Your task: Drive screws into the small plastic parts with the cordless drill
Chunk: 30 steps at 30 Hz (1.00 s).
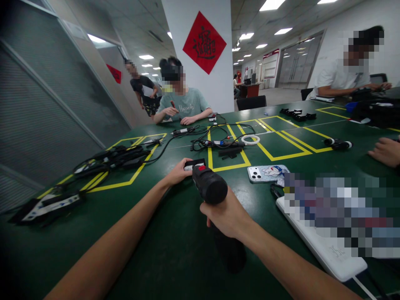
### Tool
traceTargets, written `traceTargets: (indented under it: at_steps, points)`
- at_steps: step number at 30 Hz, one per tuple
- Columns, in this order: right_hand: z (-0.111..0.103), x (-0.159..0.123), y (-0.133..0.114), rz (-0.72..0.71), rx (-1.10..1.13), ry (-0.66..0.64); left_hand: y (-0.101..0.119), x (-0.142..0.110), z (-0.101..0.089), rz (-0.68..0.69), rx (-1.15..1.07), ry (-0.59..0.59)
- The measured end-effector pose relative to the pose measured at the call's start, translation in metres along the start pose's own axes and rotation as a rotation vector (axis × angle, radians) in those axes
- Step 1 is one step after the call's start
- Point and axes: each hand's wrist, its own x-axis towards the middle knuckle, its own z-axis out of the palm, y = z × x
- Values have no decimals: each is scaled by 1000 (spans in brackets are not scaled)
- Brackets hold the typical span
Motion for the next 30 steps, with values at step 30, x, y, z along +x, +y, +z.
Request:
traceTargets:
  at_steps: [30]
  points:
    - [1,0,-1,-17,10,4,0,-1,0,3,-32,-19]
